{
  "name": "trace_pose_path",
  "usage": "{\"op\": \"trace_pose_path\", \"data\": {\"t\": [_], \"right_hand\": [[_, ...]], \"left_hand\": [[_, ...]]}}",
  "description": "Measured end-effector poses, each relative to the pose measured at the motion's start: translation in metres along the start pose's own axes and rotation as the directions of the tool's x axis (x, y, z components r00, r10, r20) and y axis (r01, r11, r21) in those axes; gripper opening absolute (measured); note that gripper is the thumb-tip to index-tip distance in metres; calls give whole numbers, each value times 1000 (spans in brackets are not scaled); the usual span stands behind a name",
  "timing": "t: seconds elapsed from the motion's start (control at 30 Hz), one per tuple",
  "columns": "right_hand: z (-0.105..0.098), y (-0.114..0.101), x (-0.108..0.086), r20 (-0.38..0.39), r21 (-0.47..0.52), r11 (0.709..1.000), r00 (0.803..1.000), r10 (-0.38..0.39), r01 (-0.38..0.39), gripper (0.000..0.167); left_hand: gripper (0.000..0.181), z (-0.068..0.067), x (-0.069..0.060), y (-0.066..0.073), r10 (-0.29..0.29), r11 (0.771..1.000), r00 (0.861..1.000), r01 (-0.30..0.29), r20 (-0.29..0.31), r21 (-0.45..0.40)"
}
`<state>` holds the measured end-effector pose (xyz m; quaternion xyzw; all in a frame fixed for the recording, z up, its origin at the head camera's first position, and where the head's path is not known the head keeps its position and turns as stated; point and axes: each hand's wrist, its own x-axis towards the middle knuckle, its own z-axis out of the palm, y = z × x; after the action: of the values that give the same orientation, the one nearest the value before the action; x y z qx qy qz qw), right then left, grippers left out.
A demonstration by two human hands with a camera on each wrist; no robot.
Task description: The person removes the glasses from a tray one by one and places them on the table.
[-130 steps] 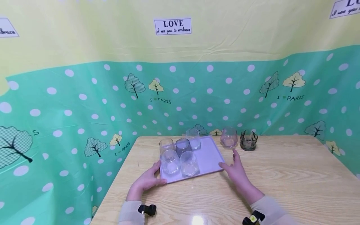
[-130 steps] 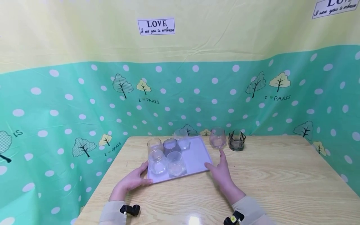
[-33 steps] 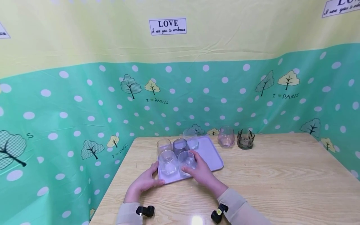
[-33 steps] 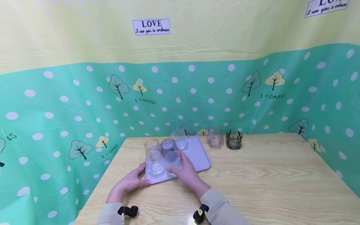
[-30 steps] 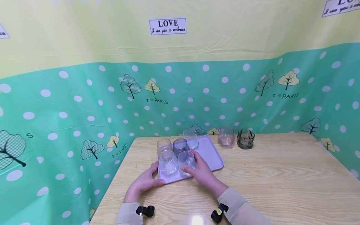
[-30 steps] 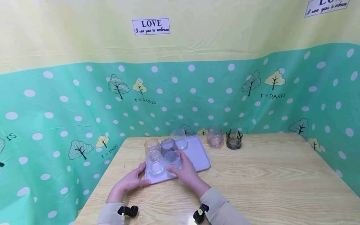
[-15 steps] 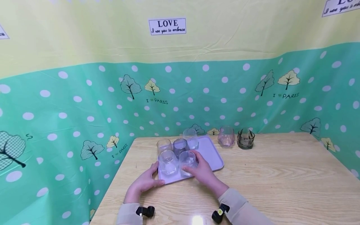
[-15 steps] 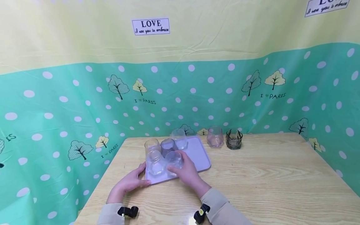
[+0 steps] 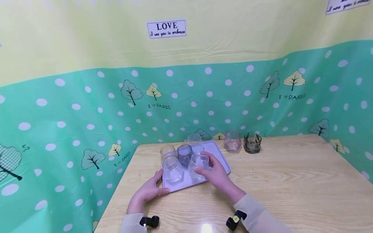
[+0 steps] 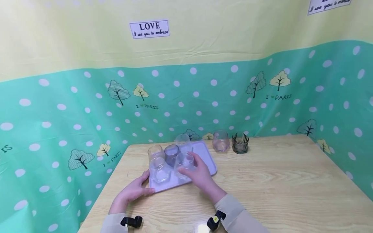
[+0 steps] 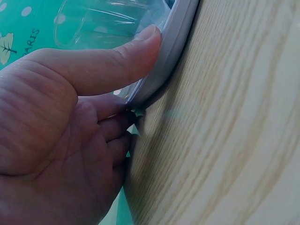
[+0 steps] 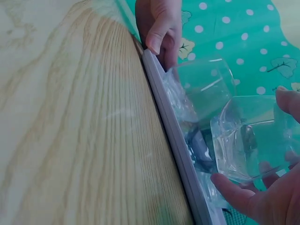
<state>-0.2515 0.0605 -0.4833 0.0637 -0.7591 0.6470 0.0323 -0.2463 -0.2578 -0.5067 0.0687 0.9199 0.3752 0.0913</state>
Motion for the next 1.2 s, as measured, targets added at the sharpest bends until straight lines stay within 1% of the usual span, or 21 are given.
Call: {"op": "trace_pose_path", "data": {"t": [0.07,0.3,0.5,0.6,0.73,0.97,1.2], "right_hand": [[-6,0,-1,0,-10,1000,1000,-1,1,82],[-37,4,-4,-16,-51,997,998,59,-60,84],[-62,15,-2,-32,-68,996,998,52,-54,86],[-72,18,-2,-35,-75,996,998,49,-52,87],[-84,19,-4,-33,-85,994,997,70,-72,91],[-103,21,-4,-37,-66,993,994,98,-100,98],[-113,24,-2,-36,-61,990,991,129,-131,103]], "left_hand": [[112,0,-1,-1,-4,1000,1000,4,-1,-2],[111,0,-2,-1,-11,1000,1000,11,-4,-6],[111,1,-2,0,-19,1000,1000,19,-1,-14],[111,1,-2,1,-13,1000,1000,13,-2,-13],[112,0,-2,2,-11,1000,1000,11,-4,-8],[111,0,-3,2,-9,1000,1000,9,-5,-9],[112,0,-3,2,-9,1000,1000,9,-4,-12]]}}
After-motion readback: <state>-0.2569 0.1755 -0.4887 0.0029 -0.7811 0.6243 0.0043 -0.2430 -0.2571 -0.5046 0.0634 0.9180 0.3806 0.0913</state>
